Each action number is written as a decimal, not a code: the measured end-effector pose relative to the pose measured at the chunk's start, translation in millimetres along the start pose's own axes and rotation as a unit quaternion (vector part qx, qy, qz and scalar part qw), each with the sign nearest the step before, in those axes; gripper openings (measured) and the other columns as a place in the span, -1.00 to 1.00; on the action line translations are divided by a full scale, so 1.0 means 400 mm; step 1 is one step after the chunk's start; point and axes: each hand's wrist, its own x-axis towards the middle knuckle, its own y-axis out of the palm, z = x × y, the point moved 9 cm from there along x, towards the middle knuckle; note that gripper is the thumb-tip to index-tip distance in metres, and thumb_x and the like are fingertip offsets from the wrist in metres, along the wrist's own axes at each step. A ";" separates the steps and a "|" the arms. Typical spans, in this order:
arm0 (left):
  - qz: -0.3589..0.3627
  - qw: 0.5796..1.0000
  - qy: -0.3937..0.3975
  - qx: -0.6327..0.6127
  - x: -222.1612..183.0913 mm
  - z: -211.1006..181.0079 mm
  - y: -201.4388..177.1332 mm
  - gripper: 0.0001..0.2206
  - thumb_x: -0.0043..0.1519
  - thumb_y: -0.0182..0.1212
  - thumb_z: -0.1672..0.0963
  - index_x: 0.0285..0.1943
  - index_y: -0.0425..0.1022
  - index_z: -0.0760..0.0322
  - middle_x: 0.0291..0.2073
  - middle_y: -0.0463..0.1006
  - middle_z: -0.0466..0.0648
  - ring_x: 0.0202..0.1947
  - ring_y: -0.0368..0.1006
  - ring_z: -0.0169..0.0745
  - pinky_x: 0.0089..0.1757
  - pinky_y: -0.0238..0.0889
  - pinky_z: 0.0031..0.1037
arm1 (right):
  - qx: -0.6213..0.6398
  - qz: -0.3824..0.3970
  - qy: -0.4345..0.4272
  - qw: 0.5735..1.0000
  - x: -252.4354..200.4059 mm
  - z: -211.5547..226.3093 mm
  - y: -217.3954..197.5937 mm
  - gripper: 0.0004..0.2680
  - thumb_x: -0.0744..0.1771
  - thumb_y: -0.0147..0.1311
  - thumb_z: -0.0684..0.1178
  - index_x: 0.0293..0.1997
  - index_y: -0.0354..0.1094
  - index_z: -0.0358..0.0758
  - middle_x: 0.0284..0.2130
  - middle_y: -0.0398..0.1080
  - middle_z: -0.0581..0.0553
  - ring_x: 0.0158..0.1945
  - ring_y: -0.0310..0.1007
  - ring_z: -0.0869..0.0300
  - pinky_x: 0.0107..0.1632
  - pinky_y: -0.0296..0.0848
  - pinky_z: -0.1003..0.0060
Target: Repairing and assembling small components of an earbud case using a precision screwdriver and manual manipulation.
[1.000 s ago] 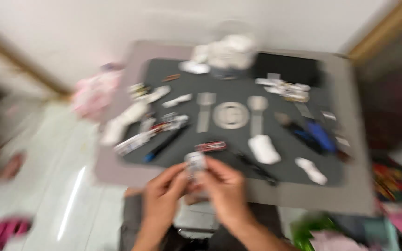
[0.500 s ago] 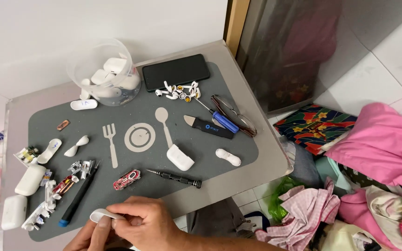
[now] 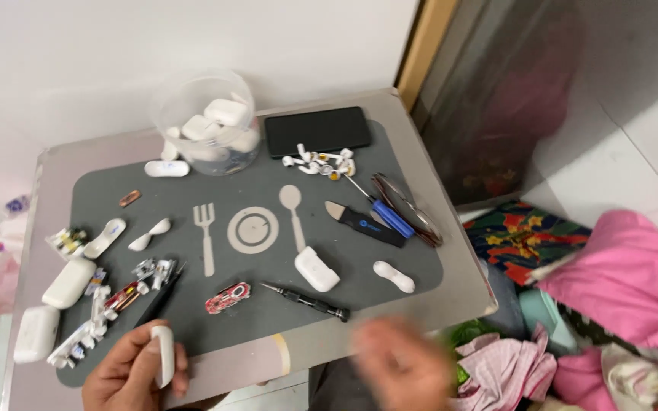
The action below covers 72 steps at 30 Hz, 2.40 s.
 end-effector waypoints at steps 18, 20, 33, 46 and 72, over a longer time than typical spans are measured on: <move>0.058 0.987 0.031 -0.144 -0.037 -0.036 -0.006 -0.73 0.32 0.07 0.23 0.16 0.51 0.54 -0.53 0.52 0.14 -0.62 0.34 -0.21 -0.54 0.17 -0.50 | -0.497 0.094 0.094 0.857 0.117 -0.080 -0.048 -0.88 0.26 0.26 -0.07 -0.23 0.55 -0.26 -0.15 0.49 0.06 -0.27 0.43 0.17 -0.22 0.35 0.29; -0.016 0.983 0.081 -0.166 -0.050 -0.050 -0.025 -0.72 0.32 0.03 0.25 0.17 0.50 0.54 -0.52 0.50 0.12 -0.56 0.34 -0.25 -0.43 0.19 -0.55 | -0.445 0.068 0.078 0.890 0.100 -0.068 -0.049 -0.93 0.25 0.24 -0.23 -0.29 0.45 -0.32 -0.16 0.51 0.03 -0.35 0.34 0.22 -0.20 0.34 0.34; 0.006 0.997 0.082 -0.007 -0.054 -0.090 0.017 -0.74 0.24 0.19 0.26 0.10 0.58 0.54 -0.55 0.54 0.01 -0.59 0.35 -0.33 -0.50 0.25 -0.58 | -0.492 0.101 0.025 0.864 0.066 -0.071 -0.080 -0.84 0.24 0.33 -0.20 -0.14 0.61 -0.28 -0.23 0.48 -0.07 -0.30 0.39 0.19 -0.23 0.34 0.30; 0.022 0.996 0.067 -0.052 -0.048 -0.083 0.011 -0.75 0.24 0.21 0.25 0.08 0.61 0.54 -0.58 0.54 0.00 -0.62 0.35 -0.32 -0.53 0.22 -0.58 | -0.464 0.317 -0.235 0.793 -0.149 -0.334 -0.294 -0.69 0.15 0.23 -0.02 -0.05 0.47 -0.15 -0.01 0.48 -0.16 0.19 0.45 0.01 0.35 0.47 -0.11; 0.025 0.995 0.063 0.071 -0.044 -0.104 0.040 -0.77 0.08 0.35 0.33 -0.08 0.68 0.51 -0.19 0.62 -0.03 -0.34 0.45 -0.30 -0.31 0.30 -0.54 | 0.085 0.249 0.115 0.958 0.044 0.001 0.421 -0.90 0.21 0.27 -0.27 -0.27 0.56 -0.37 -0.53 0.52 -0.02 -0.55 0.26 0.32 -0.49 0.22 0.45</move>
